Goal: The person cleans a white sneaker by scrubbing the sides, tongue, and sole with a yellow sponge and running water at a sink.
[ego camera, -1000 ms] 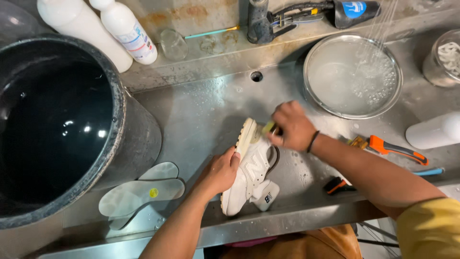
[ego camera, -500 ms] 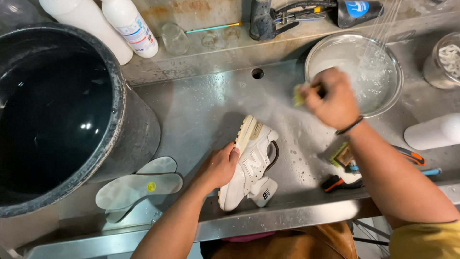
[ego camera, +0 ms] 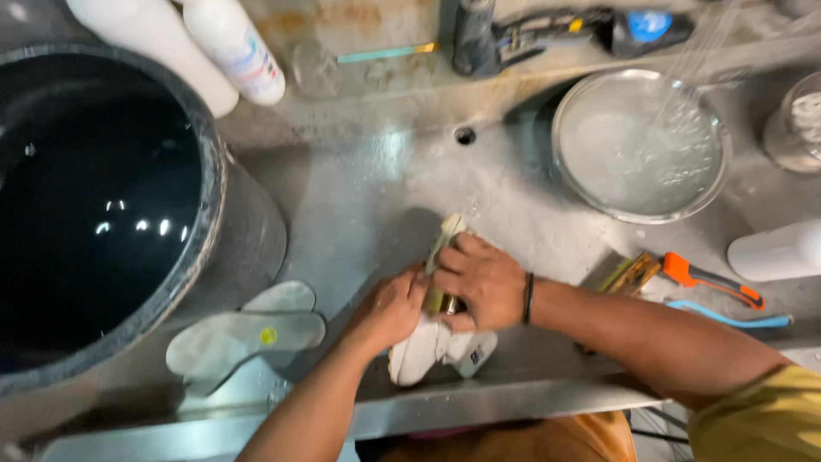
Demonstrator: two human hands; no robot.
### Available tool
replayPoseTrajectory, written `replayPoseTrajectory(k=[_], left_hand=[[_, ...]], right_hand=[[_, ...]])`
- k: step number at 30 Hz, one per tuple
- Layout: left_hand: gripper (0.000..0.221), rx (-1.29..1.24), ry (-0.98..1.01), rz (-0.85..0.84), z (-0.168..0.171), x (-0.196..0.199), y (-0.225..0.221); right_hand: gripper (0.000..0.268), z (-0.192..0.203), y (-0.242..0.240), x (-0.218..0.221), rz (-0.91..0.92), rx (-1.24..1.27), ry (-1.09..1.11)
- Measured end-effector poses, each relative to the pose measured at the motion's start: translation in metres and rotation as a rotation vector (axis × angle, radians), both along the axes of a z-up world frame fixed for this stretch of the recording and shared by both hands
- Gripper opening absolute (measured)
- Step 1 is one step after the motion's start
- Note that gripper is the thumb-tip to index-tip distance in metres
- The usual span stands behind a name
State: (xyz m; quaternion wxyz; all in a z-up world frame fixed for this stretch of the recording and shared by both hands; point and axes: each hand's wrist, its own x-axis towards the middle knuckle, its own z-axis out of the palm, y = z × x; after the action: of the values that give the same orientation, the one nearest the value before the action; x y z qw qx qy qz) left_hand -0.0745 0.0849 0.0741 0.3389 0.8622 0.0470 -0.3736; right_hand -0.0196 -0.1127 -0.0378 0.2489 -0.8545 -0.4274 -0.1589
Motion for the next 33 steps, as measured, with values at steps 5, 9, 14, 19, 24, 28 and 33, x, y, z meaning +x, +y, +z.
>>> replayPoseTrajectory(k=[5,9,14,19,24,28,33], left_hand=[[0.057,0.021,-0.048,-0.022,-0.012,-0.005,0.005],[0.055,-0.003,-0.042,0.007,-0.001,0.000,-0.001],[0.057,0.000,-0.061,0.004,-0.032,0.001,0.006],[0.059,0.007,-0.011,0.008,-0.015,-0.007,0.007],[0.058,-0.010,-0.038,-0.002,-0.008,0.000,0.007],[0.057,0.005,-0.047,-0.006,-0.014,-0.001,0.007],[0.055,-0.006,-0.052,0.012,-0.020,-0.005,0.004]], right_hand=[[0.061,-0.026,-0.055,0.061,-0.533,-0.392,0.354],[0.046,0.011,-0.011,-0.003,-0.222,-0.029,-0.003],[0.036,-0.025,-0.028,0.042,-0.124,0.044,0.013],[0.042,0.013,-0.005,0.015,-0.236,0.022,0.165],[0.049,0.008,-0.020,0.029,-0.265,-0.221,0.226],[0.050,-0.008,-0.048,0.046,-0.568,-0.283,0.316],[0.047,-0.005,-0.014,-0.007,-0.119,0.014,0.087]])
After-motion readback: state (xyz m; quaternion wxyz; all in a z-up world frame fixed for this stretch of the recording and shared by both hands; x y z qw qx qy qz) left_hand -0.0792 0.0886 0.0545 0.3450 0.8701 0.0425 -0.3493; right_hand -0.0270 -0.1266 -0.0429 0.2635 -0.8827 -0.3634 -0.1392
